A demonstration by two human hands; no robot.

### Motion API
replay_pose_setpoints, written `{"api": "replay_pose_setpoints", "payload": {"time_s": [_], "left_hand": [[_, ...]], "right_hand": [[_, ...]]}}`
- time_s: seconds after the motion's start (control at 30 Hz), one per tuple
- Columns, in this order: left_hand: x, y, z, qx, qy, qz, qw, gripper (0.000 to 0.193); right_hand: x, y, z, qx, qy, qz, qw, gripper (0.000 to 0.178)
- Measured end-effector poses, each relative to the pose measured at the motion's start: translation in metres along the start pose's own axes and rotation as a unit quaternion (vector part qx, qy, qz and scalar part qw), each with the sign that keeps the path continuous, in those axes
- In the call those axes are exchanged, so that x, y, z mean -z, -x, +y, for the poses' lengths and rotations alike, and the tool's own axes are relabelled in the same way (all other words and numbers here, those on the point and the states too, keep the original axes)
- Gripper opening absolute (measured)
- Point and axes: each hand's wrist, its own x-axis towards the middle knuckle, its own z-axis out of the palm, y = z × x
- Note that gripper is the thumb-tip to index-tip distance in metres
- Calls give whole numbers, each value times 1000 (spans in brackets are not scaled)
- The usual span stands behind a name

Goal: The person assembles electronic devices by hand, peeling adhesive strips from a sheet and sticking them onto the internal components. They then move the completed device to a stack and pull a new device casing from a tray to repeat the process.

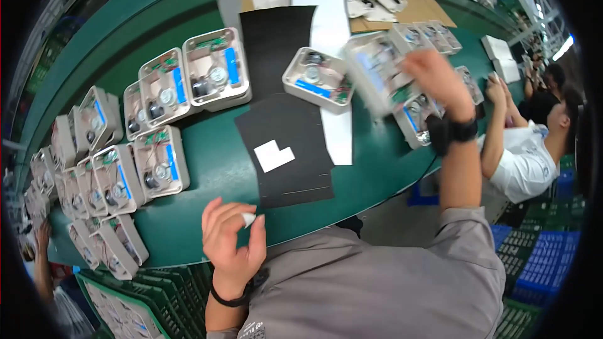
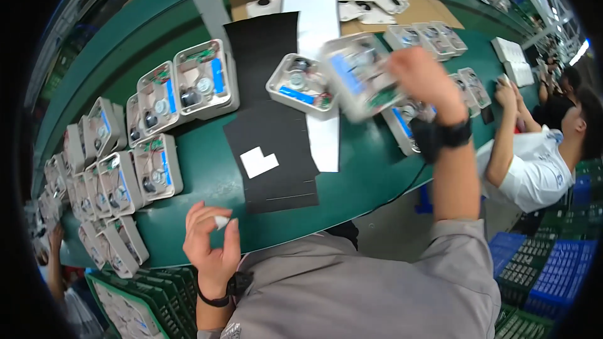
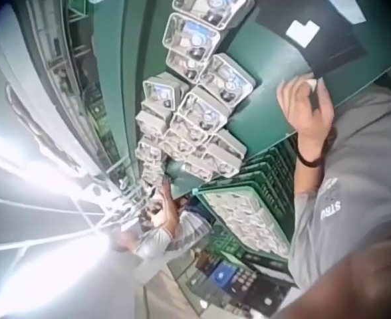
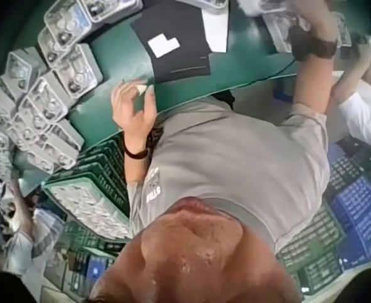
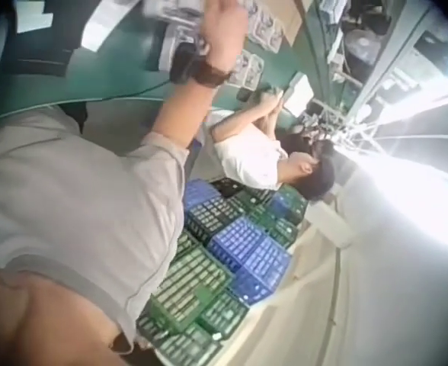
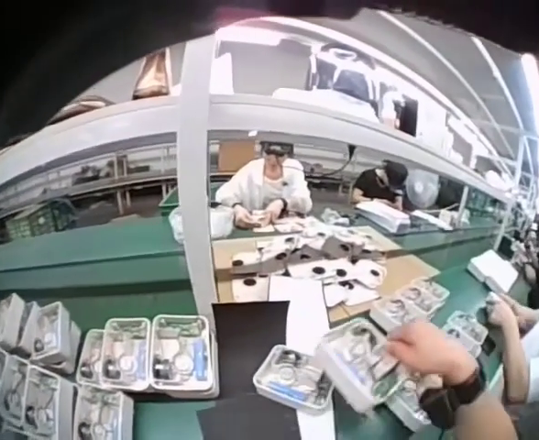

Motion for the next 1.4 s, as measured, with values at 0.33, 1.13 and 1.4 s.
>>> {"api": "replay_pose_setpoints", "payload": {"time_s": [0.33,1.13,1.4], "left_hand": [[-4,-50,-32,66,-232,-64,968,41],[22,4,-49,119,-250,-86,957,26],[41,19,-37,23,-227,-130,965,23]], "right_hand": [[-30,-104,163,-104,298,49,948,26],[-185,70,-162,196,-75,-37,977,12],[-177,63,-162,192,-106,-67,973,12]]}}
